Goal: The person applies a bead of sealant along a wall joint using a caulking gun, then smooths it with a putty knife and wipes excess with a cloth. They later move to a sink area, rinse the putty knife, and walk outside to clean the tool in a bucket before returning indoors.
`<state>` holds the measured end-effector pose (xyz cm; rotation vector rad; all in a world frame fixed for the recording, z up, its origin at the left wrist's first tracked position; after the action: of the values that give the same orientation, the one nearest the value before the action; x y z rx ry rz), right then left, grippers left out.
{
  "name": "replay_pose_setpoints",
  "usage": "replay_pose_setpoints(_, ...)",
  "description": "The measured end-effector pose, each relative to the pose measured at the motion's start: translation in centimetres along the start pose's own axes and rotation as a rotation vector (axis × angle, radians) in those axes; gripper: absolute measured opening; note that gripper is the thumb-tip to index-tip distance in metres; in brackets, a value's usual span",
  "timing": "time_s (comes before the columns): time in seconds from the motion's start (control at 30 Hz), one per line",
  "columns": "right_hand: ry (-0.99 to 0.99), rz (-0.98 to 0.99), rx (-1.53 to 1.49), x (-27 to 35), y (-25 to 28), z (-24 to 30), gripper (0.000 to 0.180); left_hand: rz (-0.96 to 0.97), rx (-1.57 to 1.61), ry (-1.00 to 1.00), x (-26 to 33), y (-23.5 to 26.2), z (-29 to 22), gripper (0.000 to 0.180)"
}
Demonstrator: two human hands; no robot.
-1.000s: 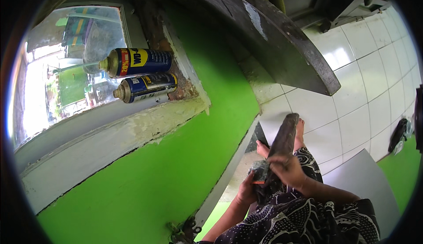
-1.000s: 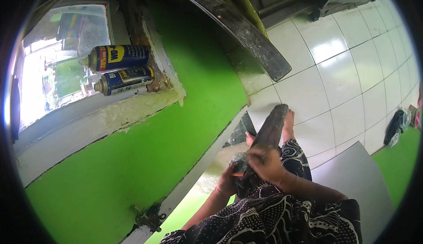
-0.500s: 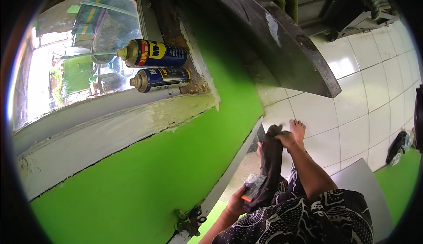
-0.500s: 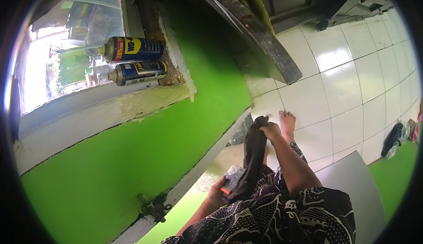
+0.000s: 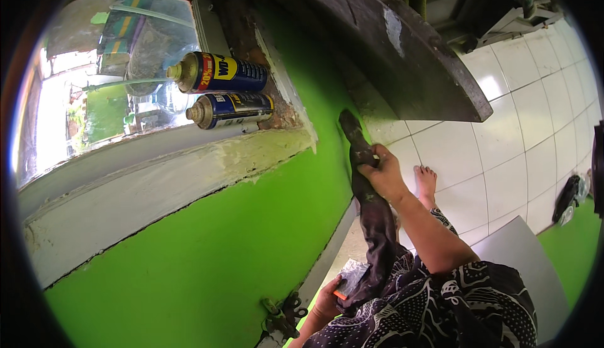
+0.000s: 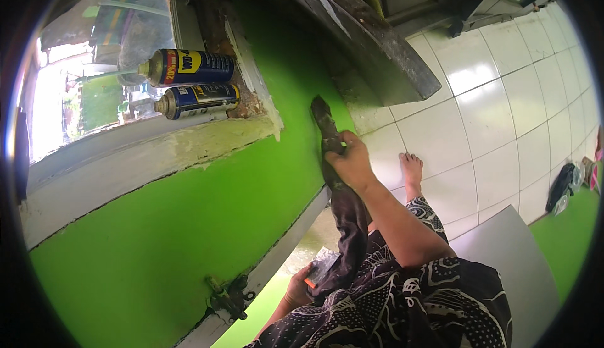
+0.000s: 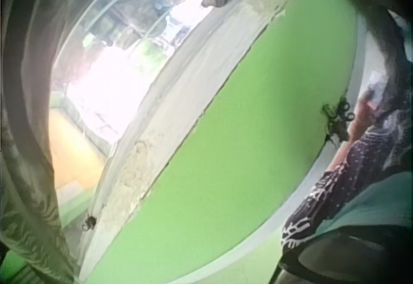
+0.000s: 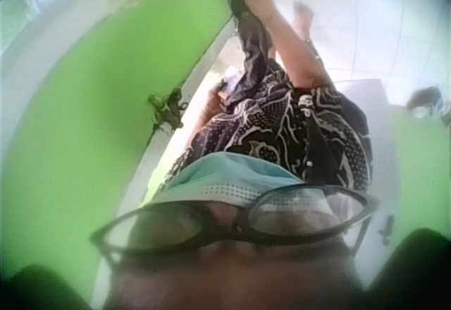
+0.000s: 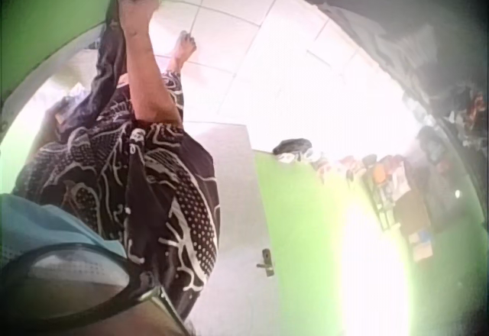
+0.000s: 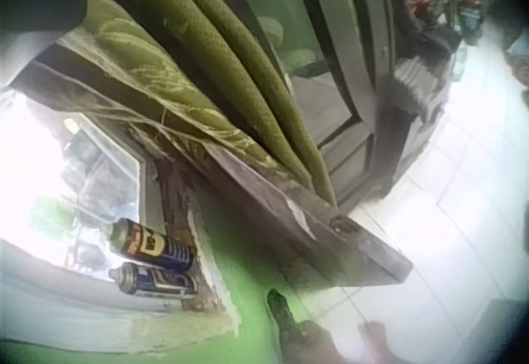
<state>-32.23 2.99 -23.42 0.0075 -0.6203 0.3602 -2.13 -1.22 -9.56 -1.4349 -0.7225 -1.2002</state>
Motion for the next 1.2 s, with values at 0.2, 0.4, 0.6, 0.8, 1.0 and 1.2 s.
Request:
replay_pose_setpoints(0.2,-0.044,0.113,-0.251,1.5,-3.2,6.9,0.034,-0.1,-0.043,-0.069,0.3,-0.6,-0.9,0.04)
replay_pose_setpoints(0.4,0.138,0.048,-0.011,0.5,-2.5,6.0,0.029,-0.228,-0.075,-0.111,-0.1,3.5,-1.0,0.037)
replay_pose_setpoints(0.6,-0.035,0.104,-0.257,-0.5,-3.4,5.9,0.028,-0.165,0.009,-0.023,-0.1,1.1,-1.4,0.036)
replay_pose_setpoints(0.8,0.034,0.192,-0.115,0.8,-5.2,8.3,0.026,-0.161,-0.058,-0.022,0.0,0.2,-1.3,0.037)
replay_pose_setpoints(1.0,0.219,0.027,0.026,2.3,-6.2,9.1,0.028,-0.193,-0.101,-0.019,-0.3,0.0,-1.4,0.039)
replay_pose_setpoints(1.2,0.112,0.094,-0.201,2.6,-6.7,9.8,0.022,-0.166,-0.095,-0.005,-0.6,-1.4,-1.1,0.039)
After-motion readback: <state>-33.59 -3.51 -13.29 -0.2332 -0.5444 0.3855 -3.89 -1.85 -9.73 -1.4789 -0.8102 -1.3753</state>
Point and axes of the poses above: each hand's wrist, its own x-axis away from the middle knuckle, its own y-axis out of the back of the hand, z = x × y, the point moved 4 cm from there along -x, towards the middle knuckle, and after that the axes turned 4 degrees about -y, right-handed, at the moved point
